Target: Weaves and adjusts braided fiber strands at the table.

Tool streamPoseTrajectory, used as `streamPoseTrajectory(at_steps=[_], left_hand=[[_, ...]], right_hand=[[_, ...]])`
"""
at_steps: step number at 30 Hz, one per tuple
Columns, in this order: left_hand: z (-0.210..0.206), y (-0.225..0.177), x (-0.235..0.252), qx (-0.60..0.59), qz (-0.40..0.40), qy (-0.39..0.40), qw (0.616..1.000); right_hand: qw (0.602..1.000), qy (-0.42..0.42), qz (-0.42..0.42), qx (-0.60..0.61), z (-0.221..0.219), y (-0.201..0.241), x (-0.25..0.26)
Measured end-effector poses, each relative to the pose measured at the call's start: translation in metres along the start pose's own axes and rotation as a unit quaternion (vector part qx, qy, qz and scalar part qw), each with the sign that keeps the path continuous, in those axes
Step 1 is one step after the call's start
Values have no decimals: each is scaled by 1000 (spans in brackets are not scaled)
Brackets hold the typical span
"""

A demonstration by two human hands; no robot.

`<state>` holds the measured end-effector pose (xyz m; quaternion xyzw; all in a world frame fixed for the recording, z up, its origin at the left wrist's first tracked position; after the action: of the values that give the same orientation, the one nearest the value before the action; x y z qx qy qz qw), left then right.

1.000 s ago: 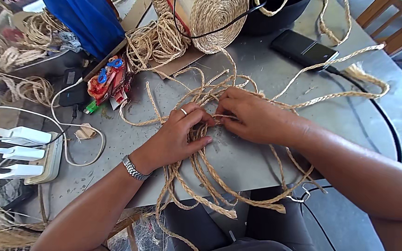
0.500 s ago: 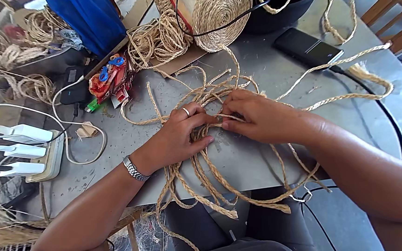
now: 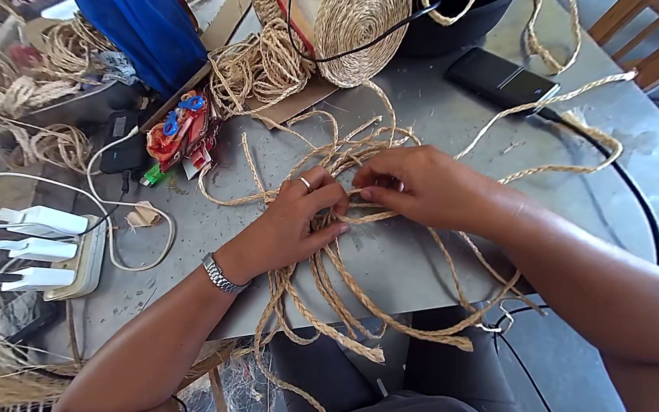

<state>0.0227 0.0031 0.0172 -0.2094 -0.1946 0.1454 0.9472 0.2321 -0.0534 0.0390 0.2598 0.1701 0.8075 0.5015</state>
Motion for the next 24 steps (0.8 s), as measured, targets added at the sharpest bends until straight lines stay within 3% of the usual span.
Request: streamPoseTrajectory(at_steps=[5,12,24], left_hand=[[0,2,0,-22,-6,2,1000],[4,2,-1,-91,7,-11,996],[0,0,0,-37,-13,-6,999]], right_hand=[[998,-13,66,-16,-5,4,0],[999,26,24,-20,-4,-6,-2],[998,38,37,-43,-2,-6,-2]])
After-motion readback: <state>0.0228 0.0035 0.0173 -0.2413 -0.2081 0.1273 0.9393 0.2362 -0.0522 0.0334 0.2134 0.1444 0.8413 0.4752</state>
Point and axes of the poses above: each hand's wrist, its own x-axis towards the middle knuckle, its own z-axis out of the back of the hand, y = z × x, the point moved 3 cm from there along x, towards the middle knuckle, and after that the axes turned 1 degree about -y, right-handed, at the moved point
